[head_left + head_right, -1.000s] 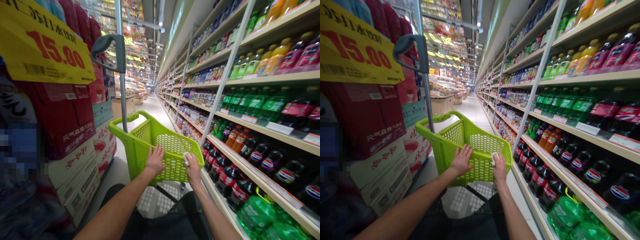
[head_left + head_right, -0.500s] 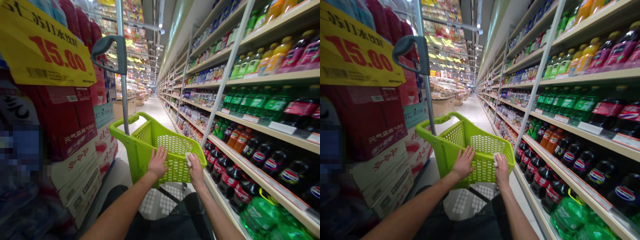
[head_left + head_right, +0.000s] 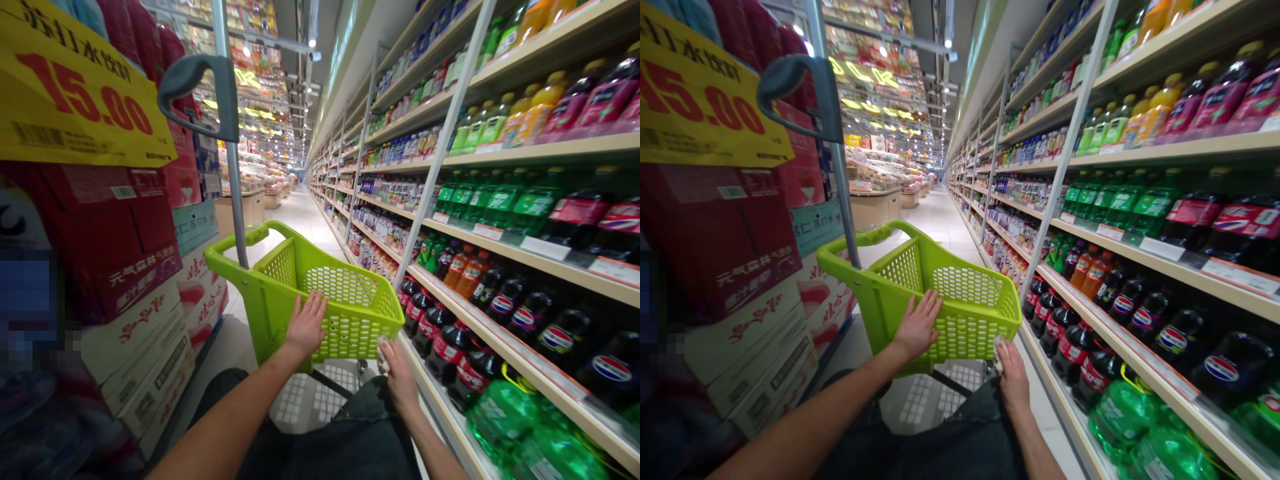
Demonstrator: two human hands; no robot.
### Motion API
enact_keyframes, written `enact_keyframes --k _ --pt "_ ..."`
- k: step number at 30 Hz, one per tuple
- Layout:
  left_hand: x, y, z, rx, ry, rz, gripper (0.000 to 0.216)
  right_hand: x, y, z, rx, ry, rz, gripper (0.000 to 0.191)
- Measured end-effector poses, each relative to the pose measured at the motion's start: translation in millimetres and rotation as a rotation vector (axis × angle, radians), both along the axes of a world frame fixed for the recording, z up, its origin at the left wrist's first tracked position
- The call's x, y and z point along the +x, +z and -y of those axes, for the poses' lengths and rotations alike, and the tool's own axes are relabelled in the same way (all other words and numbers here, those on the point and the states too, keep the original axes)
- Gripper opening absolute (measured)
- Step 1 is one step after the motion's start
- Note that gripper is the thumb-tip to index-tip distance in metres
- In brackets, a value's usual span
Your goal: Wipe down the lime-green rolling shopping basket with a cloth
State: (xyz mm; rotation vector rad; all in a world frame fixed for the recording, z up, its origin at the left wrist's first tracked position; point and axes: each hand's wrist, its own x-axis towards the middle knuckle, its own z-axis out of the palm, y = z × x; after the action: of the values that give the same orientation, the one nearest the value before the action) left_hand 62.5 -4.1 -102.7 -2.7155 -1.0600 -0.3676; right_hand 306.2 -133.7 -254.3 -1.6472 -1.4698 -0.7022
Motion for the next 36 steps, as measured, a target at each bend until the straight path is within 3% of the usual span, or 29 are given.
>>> enact_keyframes --k 2,6,8,10,13,15,17,21,23,28,30,34,36 --pt "-1 0.1 0 0.0 -0.012 -0.007 0.067 -14 5.6 -1 -0.002 0.02 -0.014 0.061" --pt "-1 0.9 0 -0.007 -0.003 -0.017 0.067 -23 58.1 -22 0.103 0.019 -0.025 0.059" --pt "0 0.4 1 -0.005 0.008 -0.016 0.066 -24 71.0 -33 0.128 0.039 0.008 0.058" --pt "-1 -1.0 1 0.001 -0.002 -0.011 0.066 -28 61.2 -38 0.118 0.095 0.07 0.056" --pt "-8 -3.0 -1 0.033 -0.046 -0.003 0.066 -41 26.2 -37 0.051 0.217 0.188 0.051" --pt "-17 -2.6 -5 0.058 -0.047 0.012 0.063 -51 16.9 -36 0.008 0.251 0.218 0.05" --pt "-28 -0.9 -9 0.083 -0.016 0.035 0.062 -60 29.8 -41 0.017 0.248 0.191 0.052" --pt "-46 -3.3 -11 0.114 0.013 0.058 0.062 -73 74.8 -64 0.107 0.25 0.149 0.051" --pt "-55 -11.7 -10 0.123 0.004 0.055 0.062 -78 75.5 -72 0.108 0.272 0.198 0.046" --pt "-79 -39.1 -10 0.129 0.017 0.046 0.06 -97 42.7 -73 0.013 0.432 0.377 0.038" --pt "-89 -42.2 -12 0.122 0.049 0.059 0.059 -108 53.3 -77 0.02 0.445 0.363 0.039" --pt "-102 -35.0 -15 0.116 0.093 0.095 0.06 -125 100.9 -101 0.117 0.398 0.274 0.04" --pt "-105 -31.9 -17 0.125 0.099 0.11 0.06 -129 106.7 -111 0.121 0.397 0.282 0.039"
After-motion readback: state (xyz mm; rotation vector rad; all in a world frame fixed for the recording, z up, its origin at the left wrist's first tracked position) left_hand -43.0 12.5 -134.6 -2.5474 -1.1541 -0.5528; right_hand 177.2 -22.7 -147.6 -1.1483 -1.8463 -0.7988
